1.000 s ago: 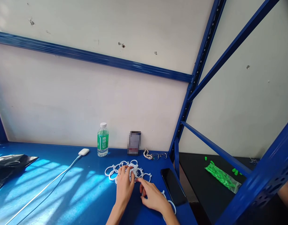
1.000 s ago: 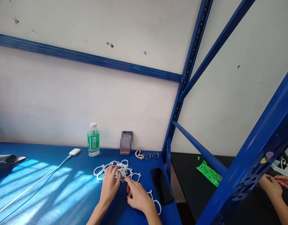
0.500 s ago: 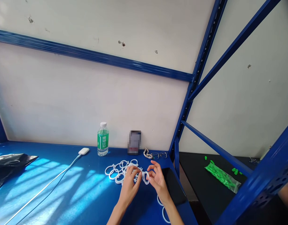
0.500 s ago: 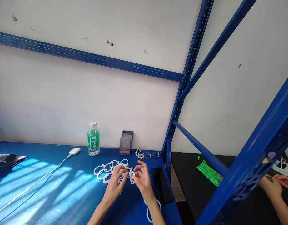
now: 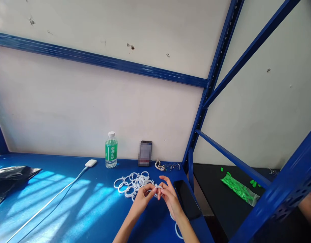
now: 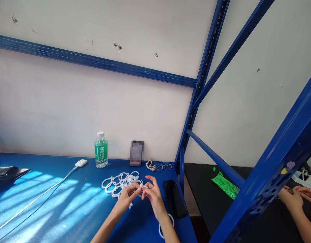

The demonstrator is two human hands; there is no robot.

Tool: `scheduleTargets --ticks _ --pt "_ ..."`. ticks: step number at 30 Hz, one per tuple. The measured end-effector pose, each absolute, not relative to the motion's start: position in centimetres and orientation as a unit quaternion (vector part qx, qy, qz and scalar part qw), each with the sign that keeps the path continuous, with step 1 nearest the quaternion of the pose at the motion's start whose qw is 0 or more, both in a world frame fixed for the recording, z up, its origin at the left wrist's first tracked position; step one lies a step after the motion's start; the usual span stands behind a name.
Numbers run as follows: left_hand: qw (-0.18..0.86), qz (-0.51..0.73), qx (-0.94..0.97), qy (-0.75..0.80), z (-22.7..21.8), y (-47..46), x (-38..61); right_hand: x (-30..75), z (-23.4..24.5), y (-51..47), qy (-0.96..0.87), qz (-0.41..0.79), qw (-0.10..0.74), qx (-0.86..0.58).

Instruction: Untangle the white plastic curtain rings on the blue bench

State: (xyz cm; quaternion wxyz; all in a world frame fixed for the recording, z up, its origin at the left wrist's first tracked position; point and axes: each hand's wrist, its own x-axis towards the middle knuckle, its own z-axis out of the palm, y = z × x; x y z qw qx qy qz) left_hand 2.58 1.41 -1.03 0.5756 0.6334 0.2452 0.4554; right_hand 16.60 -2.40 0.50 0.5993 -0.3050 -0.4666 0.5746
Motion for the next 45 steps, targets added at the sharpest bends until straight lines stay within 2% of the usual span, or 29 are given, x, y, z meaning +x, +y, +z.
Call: scheduleTargets --ticks 8,15,22,26,29,33,35,38,41,45 --pt "0.749 0.405 0.486 0.196 -1.2 1.3 3.0 16.8 -0.5 -1.7 -0.351 0.707 0.572 -0.225" --pt "0.751 0.396 0.494 0.186 -1.1 1.0 3.0 16.3 -1.1 -1.7 -0.327 0.746 0.551 -0.182" --pt "0.777 0.437 0.421 0.168 -0.8 1.1 3.2 16.1 -0.8 -1.7 -0.321 0.739 0.572 -0.157" --pt "0.658 0.467 0.539 0.243 -1.3 1.6 3.1 16.8 -0.5 -1.5 -0.363 0.646 0.622 -0.253" --pt "0.476 0.479 0.66 0.329 -1.7 1.5 2.9 18.3 -0.8 -1.1 -0.448 0.483 0.612 -0.438" --pt "0.213 0.491 0.751 0.388 -2.2 1.5 2.6 20.5 -1.2 -1.1 -0.563 0.199 0.473 -0.648" --pt "0.116 0.487 0.76 0.414 -2.6 1.8 2.3 21.0 -1.0 -1.4 -0.596 0.125 0.378 -0.698" --pt "-0.01 0.477 0.743 0.47 -3.3 2.5 1.8 21.1 -0.5 -1.9 -0.634 0.081 0.257 -0.725" --pt "-0.084 0.444 0.728 0.516 -3.8 3.0 1.4 20.8 -0.2 -2.3 -0.649 0.037 0.184 -0.737" --pt "-0.106 0.4 0.73 0.544 -4.1 3.1 1.3 20.6 -0.3 -2.5 -0.662 0.006 0.127 -0.738"
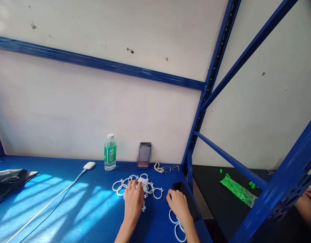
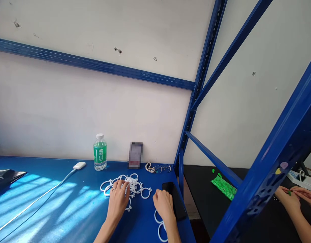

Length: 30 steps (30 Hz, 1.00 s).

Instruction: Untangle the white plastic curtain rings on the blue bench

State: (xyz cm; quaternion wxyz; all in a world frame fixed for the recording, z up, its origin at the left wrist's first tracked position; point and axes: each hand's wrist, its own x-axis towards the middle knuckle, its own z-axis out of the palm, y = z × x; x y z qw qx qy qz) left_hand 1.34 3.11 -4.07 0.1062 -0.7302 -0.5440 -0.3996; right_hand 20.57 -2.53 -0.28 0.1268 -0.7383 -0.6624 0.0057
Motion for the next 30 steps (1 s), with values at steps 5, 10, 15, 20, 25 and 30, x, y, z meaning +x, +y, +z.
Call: scheduleTargets --ticks 5,10,15,20,25,30 --pt "0.1 -0.381 -0.733 -0.554 -4.4 3.1 1.4 20.0 -0.7 -2.4 -0.699 0.034 0.141 -0.7" --pt "0.085 -0.388 -0.73 -0.556 -4.2 3.0 1.3 19.5 -0.7 -2.4 -0.747 0.114 0.148 -0.638" --pt "0.054 -0.404 -0.729 -0.55 -3.3 2.5 1.3 19.6 -0.8 -2.7 -0.76 0.148 0.155 -0.613" --pt "0.034 -0.452 -0.727 -0.515 -2.7 2.1 1.6 19.6 -1.2 -3.0 -0.762 0.16 0.18 -0.601" --pt "0.003 -0.48 -0.753 -0.45 -2.2 1.5 2.1 19.7 -1.8 -3.0 -0.753 0.19 0.221 -0.59" --pt "-0.065 -0.482 -0.773 -0.408 -1.7 0.7 2.5 19.4 -1.2 -2.6 -0.734 0.238 0.342 -0.536"
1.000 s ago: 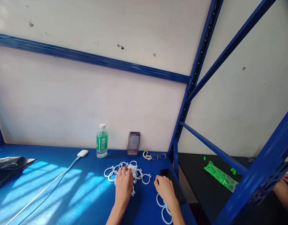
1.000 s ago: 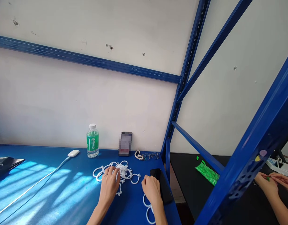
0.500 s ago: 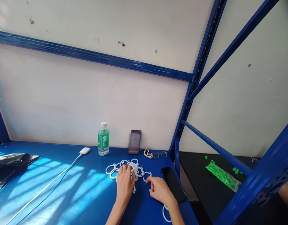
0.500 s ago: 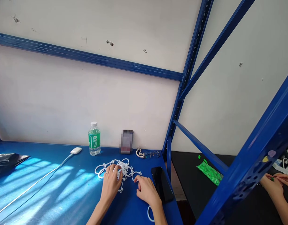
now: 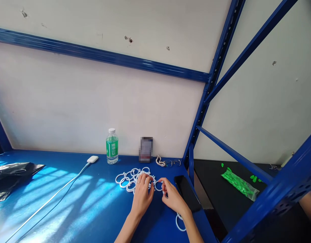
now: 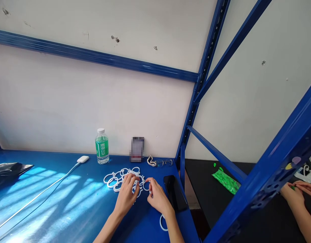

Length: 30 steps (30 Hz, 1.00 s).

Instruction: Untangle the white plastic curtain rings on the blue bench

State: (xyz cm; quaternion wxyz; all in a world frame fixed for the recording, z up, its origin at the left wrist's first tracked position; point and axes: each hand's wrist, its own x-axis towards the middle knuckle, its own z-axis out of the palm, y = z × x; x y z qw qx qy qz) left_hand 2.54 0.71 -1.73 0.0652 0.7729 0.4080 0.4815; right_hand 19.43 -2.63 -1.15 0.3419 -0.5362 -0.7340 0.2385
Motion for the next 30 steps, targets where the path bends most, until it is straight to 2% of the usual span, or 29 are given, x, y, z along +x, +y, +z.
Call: scheduleTargets --ticks 5,9,16,21,30 --pt "0.163 0.49 0.768 0.38 -1.3 0.5 2.7 18.8 0.2 -2.4 -0.679 0.333 0.505 -0.417" --pt "0.295 0.472 0.76 0.337 -1.3 0.6 3.0 18.4 0.5 -2.5 -0.624 0.422 0.566 -0.336" --pt "0.535 0.477 0.643 0.27 -1.7 1.3 3.3 17.6 0.1 -2.3 -0.559 0.526 0.574 -0.286" --pt "0.686 0.402 0.571 0.203 -0.8 0.8 3.2 17.6 0.2 -2.3 -0.511 0.568 0.564 -0.314" --pt "0.769 0.373 0.494 0.161 0.0 0.0 3.1 17.1 -0.4 -2.2 -0.441 0.667 0.538 -0.267"
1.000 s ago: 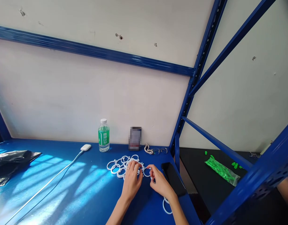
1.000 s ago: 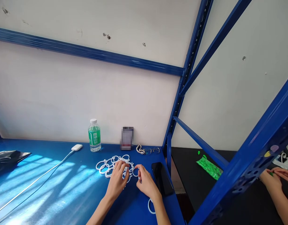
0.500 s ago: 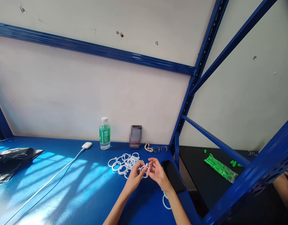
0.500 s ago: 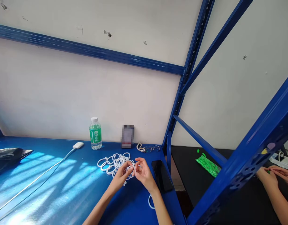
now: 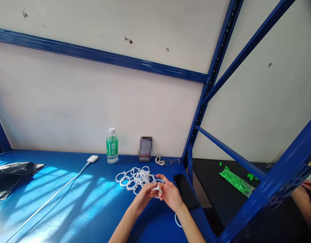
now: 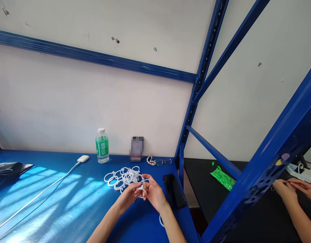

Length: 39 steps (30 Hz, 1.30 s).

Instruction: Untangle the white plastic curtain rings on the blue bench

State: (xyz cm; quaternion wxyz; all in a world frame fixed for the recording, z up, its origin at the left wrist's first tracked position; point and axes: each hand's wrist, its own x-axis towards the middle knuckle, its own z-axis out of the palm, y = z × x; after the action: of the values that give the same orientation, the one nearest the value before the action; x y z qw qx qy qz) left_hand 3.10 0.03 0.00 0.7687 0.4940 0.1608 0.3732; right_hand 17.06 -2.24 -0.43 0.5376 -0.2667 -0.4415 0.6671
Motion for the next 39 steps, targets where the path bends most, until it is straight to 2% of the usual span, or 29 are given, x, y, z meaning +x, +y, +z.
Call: scheduleTargets --ticks 6,14,17,19,23,28,32,39 --pt "0.767 0.355 0.508 0.168 -0.6 0.0 3.3 17.2 -0.9 -2.0 -0.404 0.694 0.526 -0.281" --pt "0.731 0.417 0.496 0.213 -1.5 1.0 3.6 17.2 -0.4 -1.9 -0.427 0.658 0.558 -0.271" --pt "0.637 0.489 0.533 0.266 -1.6 1.9 2.9 18.4 0.4 -2.1 -0.501 0.561 0.556 -0.354" --pt "0.521 0.53 0.582 0.329 -1.6 2.2 2.3 19.9 0.7 -3.0 -0.555 0.459 0.528 -0.45" --pt "0.244 0.545 0.669 0.442 -1.8 2.3 1.2 23.2 0.1 -6.9 -0.639 0.26 0.394 -0.607" --pt "0.004 0.478 0.719 0.504 -3.0 3.1 0.6 24.5 -1.2 -12.1 -0.667 0.201 0.256 -0.671" --pt "-0.071 0.417 0.73 0.537 -3.8 3.9 0.3 23.6 -1.7 -12.7 -0.68 0.193 0.206 -0.676" --pt "-0.063 0.427 0.717 0.547 -2.7 3.7 0.8 21.2 -1.7 -9.6 -0.752 0.071 0.21 -0.621"
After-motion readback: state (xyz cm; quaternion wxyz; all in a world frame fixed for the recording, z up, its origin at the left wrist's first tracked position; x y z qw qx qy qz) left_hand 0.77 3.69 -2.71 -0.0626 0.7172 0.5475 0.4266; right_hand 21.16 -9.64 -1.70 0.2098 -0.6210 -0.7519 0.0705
